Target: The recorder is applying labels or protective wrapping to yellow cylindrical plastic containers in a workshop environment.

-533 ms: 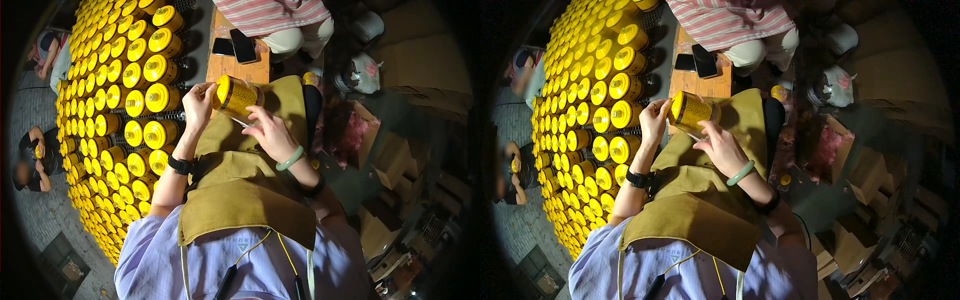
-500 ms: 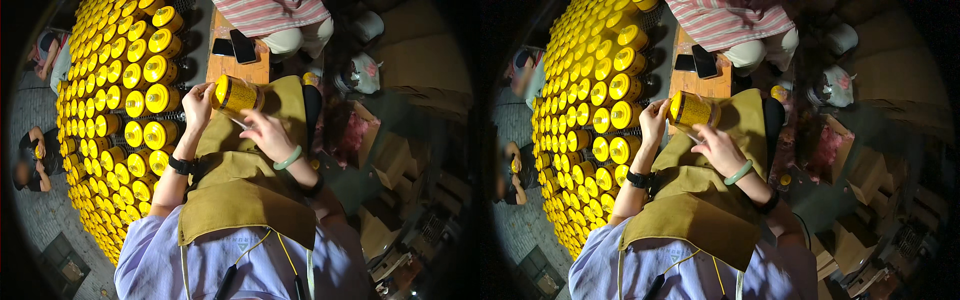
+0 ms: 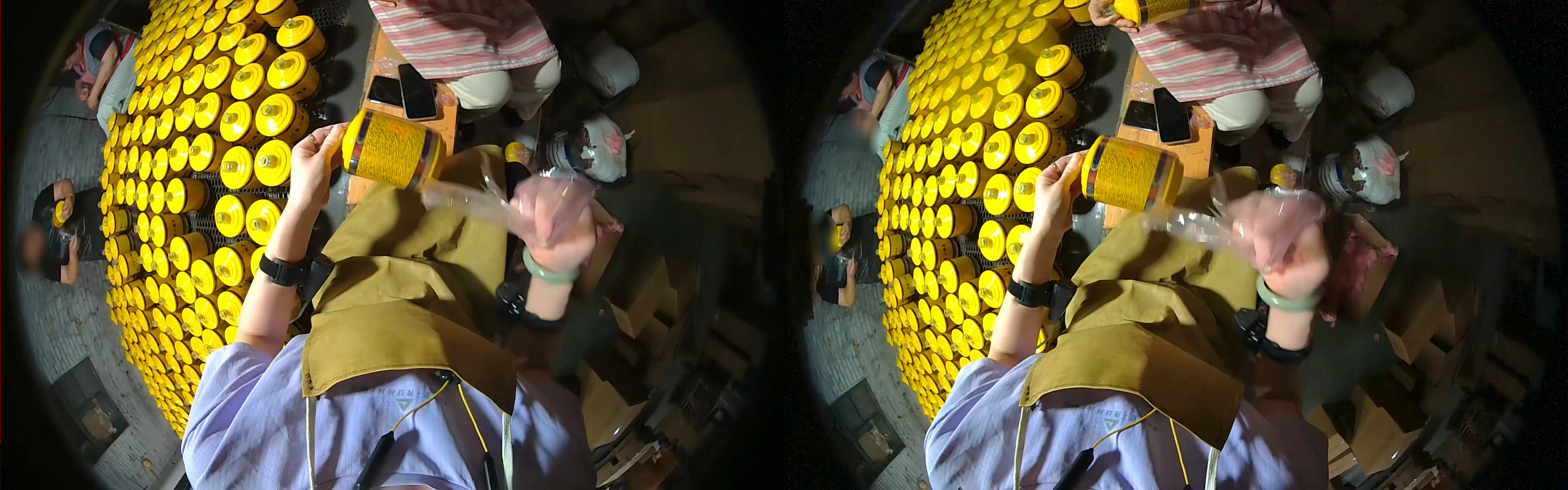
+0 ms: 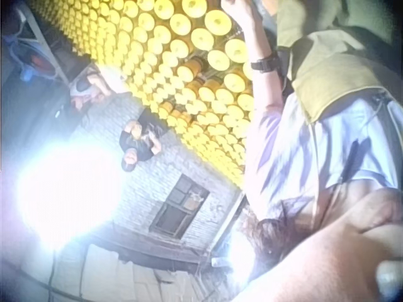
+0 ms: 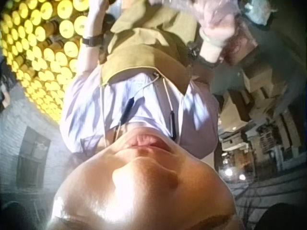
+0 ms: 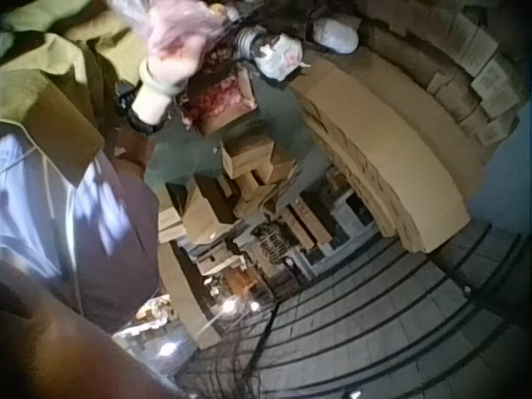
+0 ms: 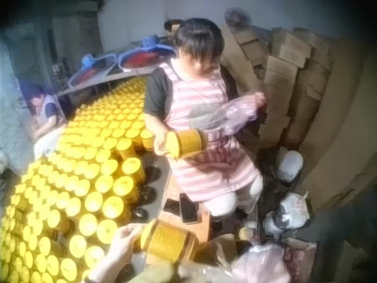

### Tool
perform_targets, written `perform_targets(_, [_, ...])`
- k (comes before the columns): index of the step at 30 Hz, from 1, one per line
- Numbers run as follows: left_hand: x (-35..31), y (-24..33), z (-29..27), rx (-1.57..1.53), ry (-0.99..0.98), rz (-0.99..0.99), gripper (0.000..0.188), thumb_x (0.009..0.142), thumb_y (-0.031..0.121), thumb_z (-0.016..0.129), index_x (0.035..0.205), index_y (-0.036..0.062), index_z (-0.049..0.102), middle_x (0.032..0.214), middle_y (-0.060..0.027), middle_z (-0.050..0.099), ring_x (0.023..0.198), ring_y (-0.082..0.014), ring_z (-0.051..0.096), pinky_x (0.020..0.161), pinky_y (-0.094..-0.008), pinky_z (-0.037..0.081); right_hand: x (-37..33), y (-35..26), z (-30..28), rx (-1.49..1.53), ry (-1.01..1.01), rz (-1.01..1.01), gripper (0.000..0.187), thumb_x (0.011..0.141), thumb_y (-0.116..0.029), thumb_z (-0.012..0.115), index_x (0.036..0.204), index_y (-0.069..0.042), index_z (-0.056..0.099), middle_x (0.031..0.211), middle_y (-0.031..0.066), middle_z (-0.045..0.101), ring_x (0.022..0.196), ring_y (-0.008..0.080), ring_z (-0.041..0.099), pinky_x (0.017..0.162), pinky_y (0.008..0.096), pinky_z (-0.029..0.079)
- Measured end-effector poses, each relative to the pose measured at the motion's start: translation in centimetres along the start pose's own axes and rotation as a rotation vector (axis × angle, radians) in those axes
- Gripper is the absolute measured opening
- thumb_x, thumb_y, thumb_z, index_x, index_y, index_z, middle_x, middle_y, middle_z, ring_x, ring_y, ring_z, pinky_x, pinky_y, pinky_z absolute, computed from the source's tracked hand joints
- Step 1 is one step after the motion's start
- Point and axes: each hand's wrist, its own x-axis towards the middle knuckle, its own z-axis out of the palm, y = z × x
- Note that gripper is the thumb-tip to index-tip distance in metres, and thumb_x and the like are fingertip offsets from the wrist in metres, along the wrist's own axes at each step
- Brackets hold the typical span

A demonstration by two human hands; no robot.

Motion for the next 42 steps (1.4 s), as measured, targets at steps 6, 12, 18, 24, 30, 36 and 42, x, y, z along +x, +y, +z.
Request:
perform_targets(6, [-0.4, 2.3, -5.1, 0.01, 0.257, 0.124, 0.027, 0.097, 0.022, 0.061, 0.11, -0.0002, 0.068, 0.089, 0.002, 0.066, 0.065, -0.0031, 0.052, 0.06, -0.0171, 0.04, -2.5, 4.0, -2.2, -1.2, 0.428, 0.191, 0.027, 0.084, -0.016, 0.076, 0.079, -0.005, 0.052, 0.066, -0.0019, 0.044, 0.062, 0.0079, 0.04, 0.056, 0.0264, 0.037])
perform_targets(12, [-6.0, 11.4, -19.7, 0.358, 0.726, 0.733, 0.021, 0.096, 0.014, 0.061, 0.108, -0.0021, 0.068, 0.103, -0.0043, 0.068, 0.082, -0.0061, 0.06, 0.072, -0.019, 0.048, -4.3, 8.0, -4.9, -1.331, 0.518, 0.326, 0.022, 0.082, 0.01, 0.057, 0.101, 0.0, 0.05, 0.092, 0.0052, 0.05, 0.083, 0.014, 0.053, 0.076, 0.0267, 0.046])
perform_targets(18, [-11.4, 11.4, -30.5, 0.864, 1.019, 0.785, 0.012, 0.092, 0.005, 0.062, 0.097, -0.0041, 0.069, 0.106, -0.0096, 0.069, 0.087, -0.0132, 0.066, 0.08, -0.0245, 0.053, -2.3, 9.0, -5.4, -1.309, 0.087, 0.23, 0.027, 0.076, 0.016, 0.045, 0.096, 0.002, 0.058, 0.087, 0.0075, 0.055, 0.084, 0.0197, 0.056, 0.076, 0.0329, 0.048])
perform_targets(24, [-11.9, 2.5, -36.7, 1.224, 0.989, 0.552, 0.012, 0.084, 0.007, 0.069, 0.086, -0.0051, 0.068, 0.102, -0.016, 0.07, 0.089, -0.0266, 0.067, 0.082, -0.0342, 0.051, -1.3, 10.3, -4.3, -1.531, 0.076, 0.211, 0.013, 0.09, -0.004, 0.052, 0.078, 0.002, 0.048, 0.066, 0.0071, 0.047, 0.065, 0.0145, 0.049, 0.058, 0.0325, 0.04])
perform_targets(30, [-13.3, 0.9, -35.8, 1.761, 1.088, 0.309, 0.028, 0.082, 0.037, 0.074, 0.079, 0.0102, 0.067, 0.087, -0.0082, 0.068, 0.071, -0.0292, 0.065, 0.059, -0.0358, 0.05, -1.7, 9.0, -5.3, -1.35, 0.51, 0.22, 0.009, 0.093, -0.006, 0.055, 0.094, -0.003, 0.048, 0.072, 0.006, 0.042, 0.064, 0.0138, 0.047, 0.058, 0.0346, 0.042])
perform_targets(36, [-6.6, 6.0, -40.5, 1.746, 1.061, 0.415, 0.034, 0.085, 0.028, 0.07, 0.113, 0.0107, 0.063, 0.112, -0.009, 0.065, 0.093, -0.0335, 0.065, 0.079, -0.0402, 0.052, -3.6, 1.8, -9.9, -2.262, 0.404, 0.351, 0.035, 0.085, -0.001, 0.054, 0.118, -0.009, 0.06, 0.11, 0.0155, 0.051, 0.097, 0.0353, 0.057, 0.081, 0.0411, 0.048])
perform_targets(42, [-0.5, 4.9, -45.5, 1.483, 0.998, 0.227, 0.031, 0.078, 0.015, 0.073, 0.106, 0.0049, 0.063, 0.098, -0.019, 0.068, 0.092, -0.0383, 0.065, 0.079, -0.0442, 0.052, -7.9, -6.6, -15.4, -2.411, 0.718, 1.064, 0.055, 0.083, -0.039, 0.071, 0.13, -0.014, 0.057, 0.136, 0.016, 0.051, 0.122, 0.0382, 0.051, 0.099, 0.0474, 0.044])
